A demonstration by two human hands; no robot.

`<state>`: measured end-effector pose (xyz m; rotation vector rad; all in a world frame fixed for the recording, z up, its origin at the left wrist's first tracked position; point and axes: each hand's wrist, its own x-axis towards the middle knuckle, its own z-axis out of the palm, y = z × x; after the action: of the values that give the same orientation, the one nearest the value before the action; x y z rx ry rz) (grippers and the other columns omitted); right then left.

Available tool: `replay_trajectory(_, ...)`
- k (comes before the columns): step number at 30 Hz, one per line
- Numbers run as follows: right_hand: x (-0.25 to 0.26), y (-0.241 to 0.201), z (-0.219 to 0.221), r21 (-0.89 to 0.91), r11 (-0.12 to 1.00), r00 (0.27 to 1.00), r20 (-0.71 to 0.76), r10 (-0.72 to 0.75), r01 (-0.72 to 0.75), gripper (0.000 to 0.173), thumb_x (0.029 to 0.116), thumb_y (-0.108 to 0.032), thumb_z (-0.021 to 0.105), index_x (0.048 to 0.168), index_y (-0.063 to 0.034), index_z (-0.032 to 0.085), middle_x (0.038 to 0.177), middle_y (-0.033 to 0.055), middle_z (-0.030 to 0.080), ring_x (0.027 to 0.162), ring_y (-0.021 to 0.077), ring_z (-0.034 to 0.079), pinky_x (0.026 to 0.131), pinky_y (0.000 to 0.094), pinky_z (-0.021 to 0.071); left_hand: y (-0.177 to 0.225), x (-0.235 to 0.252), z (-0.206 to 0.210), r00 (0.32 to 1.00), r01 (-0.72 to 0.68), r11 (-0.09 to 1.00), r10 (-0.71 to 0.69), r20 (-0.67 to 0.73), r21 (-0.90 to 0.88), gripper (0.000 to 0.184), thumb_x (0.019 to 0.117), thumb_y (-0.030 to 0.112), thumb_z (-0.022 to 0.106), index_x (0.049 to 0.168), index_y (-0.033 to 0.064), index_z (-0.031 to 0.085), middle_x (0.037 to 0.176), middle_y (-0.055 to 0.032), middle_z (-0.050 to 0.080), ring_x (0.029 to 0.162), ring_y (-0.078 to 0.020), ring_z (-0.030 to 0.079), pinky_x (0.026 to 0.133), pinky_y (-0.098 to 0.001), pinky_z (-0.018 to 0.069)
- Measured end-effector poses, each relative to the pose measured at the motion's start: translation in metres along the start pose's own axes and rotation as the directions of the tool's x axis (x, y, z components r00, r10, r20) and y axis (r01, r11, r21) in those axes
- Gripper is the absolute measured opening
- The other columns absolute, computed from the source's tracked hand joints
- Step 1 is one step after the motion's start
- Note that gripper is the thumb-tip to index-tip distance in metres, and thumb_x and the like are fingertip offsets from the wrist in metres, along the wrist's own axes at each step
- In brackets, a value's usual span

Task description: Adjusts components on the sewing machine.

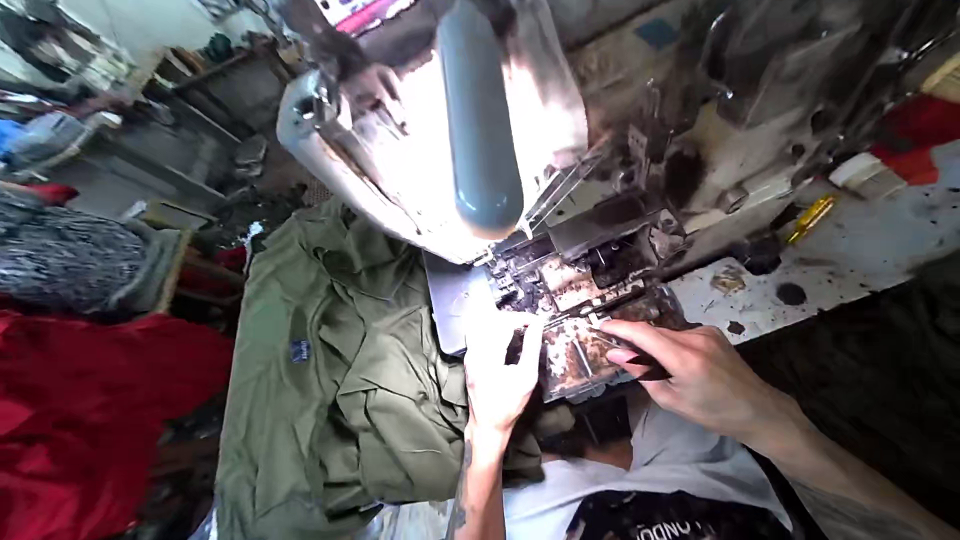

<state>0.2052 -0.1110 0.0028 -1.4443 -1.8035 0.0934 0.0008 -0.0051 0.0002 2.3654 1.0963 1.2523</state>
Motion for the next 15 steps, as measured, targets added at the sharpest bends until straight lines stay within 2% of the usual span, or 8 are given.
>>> replay_trajectory(6,0.028,-0.010,0.007,-0.131,0.978,0.986,0.057,-0.156,0.162,0.023,0.0855,-0.010,0.065,0.106,-0.0046,0.074,0.076,0.0083,0.069,0.054,0.0230,0.064,0.043,0.0349,0.0452,-0.003,-0.001,-0.001,1.000,-0.013,1.000,0.013,0.009,-0.020,0.017,0.0929,0.017,0.067,0.091,0.0027,0.076,0.094,-0.0084,0.073,0.097,-0.0078,0.067,0.092,-0.0232,0.0515)
replay_trajectory(11,0.035,-0.010,0.011,-0.158,0.969,0.980,0.099,-0.174,0.188,0.018,0.0857,-0.010,0.066,0.101,-0.0053,0.074,0.070,0.0081,0.065,0.052,0.0235,0.062,0.041,0.0354,0.0431,-0.003,0.000,0.000,1.000,-0.021,0.999,0.021,0.003,-0.046,0.016,0.0925,0.017,0.067,0.090,0.0028,0.076,0.092,-0.0070,0.073,0.095,-0.0050,0.067,0.091,-0.0202,0.0517)
replay_trajectory(15,0.038,-0.009,0.013,-0.169,0.966,0.978,0.110,-0.178,0.195,0.017,0.0857,-0.010,0.066,0.099,-0.0056,0.074,0.068,0.0074,0.064,0.052,0.0233,0.062,0.041,0.0356,0.0424,-0.003,0.001,0.000,0.999,-0.030,0.999,0.029,-0.016,-0.025,0.017,0.0925,0.018,0.068,0.089,0.0030,0.076,0.092,-0.0078,0.073,0.096,-0.0070,0.066,0.092,-0.0215,0.0503)
